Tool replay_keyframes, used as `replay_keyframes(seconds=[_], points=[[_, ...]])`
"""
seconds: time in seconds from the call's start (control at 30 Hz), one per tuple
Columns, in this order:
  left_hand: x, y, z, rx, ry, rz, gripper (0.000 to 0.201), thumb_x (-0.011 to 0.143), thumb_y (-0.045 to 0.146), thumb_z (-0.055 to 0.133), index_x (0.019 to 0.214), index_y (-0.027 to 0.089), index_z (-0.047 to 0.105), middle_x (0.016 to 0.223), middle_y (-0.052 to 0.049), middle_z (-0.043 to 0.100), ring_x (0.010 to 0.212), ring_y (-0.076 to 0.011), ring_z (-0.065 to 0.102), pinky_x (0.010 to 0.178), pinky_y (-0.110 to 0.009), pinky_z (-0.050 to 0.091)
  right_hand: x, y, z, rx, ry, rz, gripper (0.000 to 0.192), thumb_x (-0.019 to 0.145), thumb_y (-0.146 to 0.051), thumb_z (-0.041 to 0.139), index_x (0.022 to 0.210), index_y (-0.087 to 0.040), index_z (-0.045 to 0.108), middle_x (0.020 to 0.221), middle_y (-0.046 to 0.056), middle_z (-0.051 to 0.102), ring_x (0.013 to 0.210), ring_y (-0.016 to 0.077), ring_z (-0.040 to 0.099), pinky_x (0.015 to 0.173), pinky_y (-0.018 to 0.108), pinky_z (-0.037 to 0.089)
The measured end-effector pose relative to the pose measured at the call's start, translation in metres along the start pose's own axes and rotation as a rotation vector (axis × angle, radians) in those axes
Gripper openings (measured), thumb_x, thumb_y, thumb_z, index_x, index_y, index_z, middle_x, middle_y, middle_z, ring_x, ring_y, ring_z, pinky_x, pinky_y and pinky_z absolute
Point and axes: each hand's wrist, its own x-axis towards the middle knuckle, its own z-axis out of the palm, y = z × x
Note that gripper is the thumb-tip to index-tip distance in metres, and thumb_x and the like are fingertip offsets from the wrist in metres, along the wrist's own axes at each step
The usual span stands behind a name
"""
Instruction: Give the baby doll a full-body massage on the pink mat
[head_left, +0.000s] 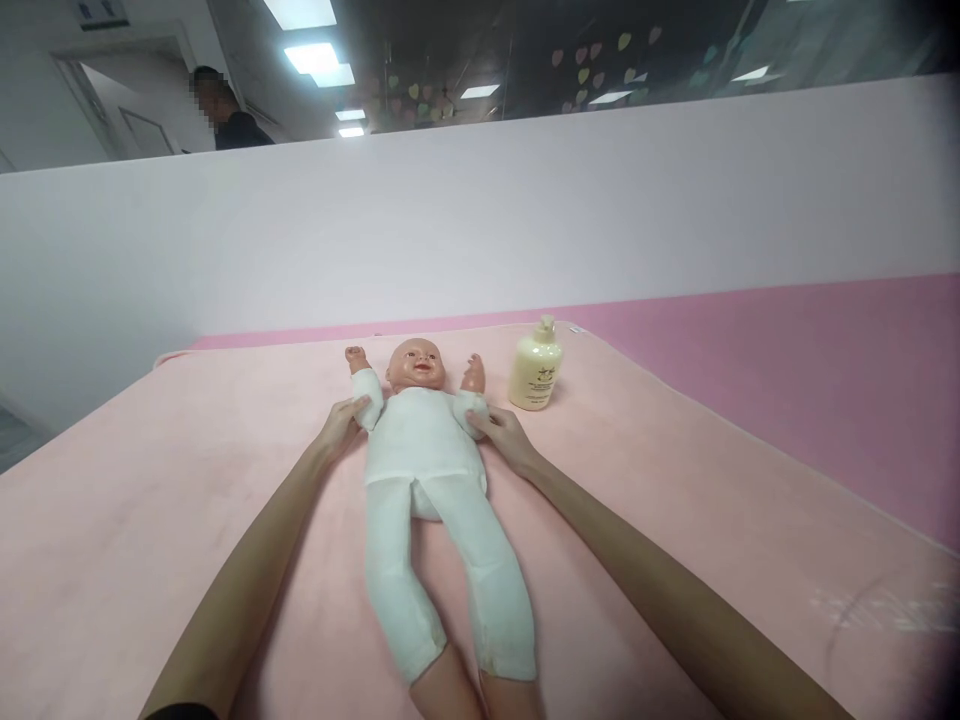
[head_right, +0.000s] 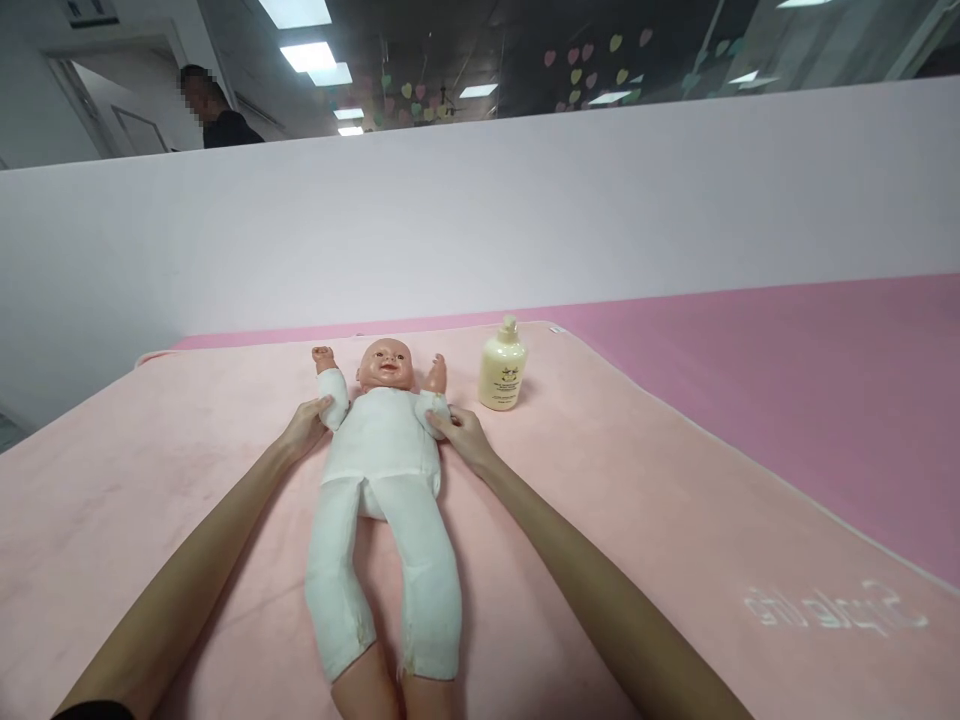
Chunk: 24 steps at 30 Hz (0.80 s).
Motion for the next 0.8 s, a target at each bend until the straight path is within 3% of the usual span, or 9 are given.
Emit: replay_keyframes(seconds=[0.1,0.2,0.3,0.37,0.47,0.53,0.67,0.8], points=[[0.009,-0.008,0.009,0.073,0.15,0.025,0.044,0.059,0.051,0.077,0.067,0.01,0.063,0.065,-0.005,0.062,0.059,-0.0127,0.054,0.059,-0.026,0.041,0.02,0.009,0.014,-0.131,0.121,0.001,0.049,0.068,-0.064,0.062,0.067,-0.015,0.059,0.063,0.001,0.057,0.06,0.0134,0.048,0.055,0.025,0.035],[0.012,-0.012,0.017,0.3,0.351,0.049,0.048,0.06,0.058,0.073,0.059,0.013,0.058,0.056,-0.002,0.056,0.052,-0.0112,0.048,0.053,-0.025,0.036,0.033,0.017,0.023,-0.323,0.254,0.006,0.05,0.076,-0.064,0.052,0.069,-0.016,0.06,0.066,0.003,0.059,0.062,0.0151,0.049,0.056,0.025,0.032],[0.009,-0.01,0.025,0.487,0.547,0.075,0.049,0.062,0.06,0.069,0.055,0.014,0.056,0.053,-0.002,0.053,0.052,-0.0118,0.046,0.052,-0.025,0.033,0.036,0.019,0.025,-0.424,0.307,0.01,0.05,0.078,-0.064,0.049,0.072,-0.016,0.062,0.07,0.005,0.062,0.065,0.0171,0.051,0.056,0.025,0.032],[0.003,-0.008,0.027,0.416,0.494,0.098,0.047,0.062,0.059,0.07,0.061,0.013,0.059,0.056,-0.002,0.056,0.054,-0.0122,0.049,0.054,-0.025,0.036,0.032,0.017,0.025,-0.36,0.295,-0.001,0.05,0.076,-0.064,0.052,0.077,-0.015,0.063,0.074,0.005,0.064,0.067,0.0174,0.053,0.057,0.025,0.034],[-0.008,-0.006,0.026,0.184,0.27,0.111,0.047,0.055,0.05,0.079,0.076,0.012,0.062,0.069,-0.003,0.063,0.061,-0.0126,0.054,0.06,-0.026,0.043,0.021,0.012,0.025,-0.185,0.274,-0.028,0.05,0.068,-0.061,0.064,0.087,-0.015,0.064,0.085,0.006,0.066,0.072,0.0172,0.056,0.062,0.025,0.041],[-0.016,-0.006,0.023,0.115,0.193,0.105,0.052,0.047,0.041,0.085,0.083,0.011,0.063,0.078,-0.005,0.066,0.067,-0.014,0.058,0.065,-0.028,0.047,0.013,0.011,0.025,-0.114,0.28,-0.046,0.051,0.061,-0.055,0.072,0.089,-0.014,0.064,0.089,0.006,0.067,0.075,0.0171,0.057,0.065,0.026,0.044],[-0.031,-0.007,0.02,0.075,0.191,0.121,0.054,0.042,0.029,0.089,0.087,0.009,0.066,0.088,-0.009,0.069,0.075,-0.0166,0.063,0.074,-0.032,0.051,-0.001,0.016,0.026,-0.021,0.369,-0.088,0.043,0.055,-0.042,0.078,0.084,-0.013,0.063,0.085,0.005,0.066,0.074,0.0163,0.058,0.066,0.028,0.048],[-0.046,-0.007,0.02,-0.129,0.2,0.154,0.047,0.046,0.018,0.087,0.086,0.012,0.064,0.09,-0.007,0.068,0.082,-0.018,0.065,0.081,-0.036,0.053,-0.007,0.02,0.021,0.207,0.574,-0.038,0.034,0.059,-0.03,0.074,0.086,-0.015,0.059,0.088,0.004,0.066,0.079,0.0171,0.062,0.072,0.03,0.052]])
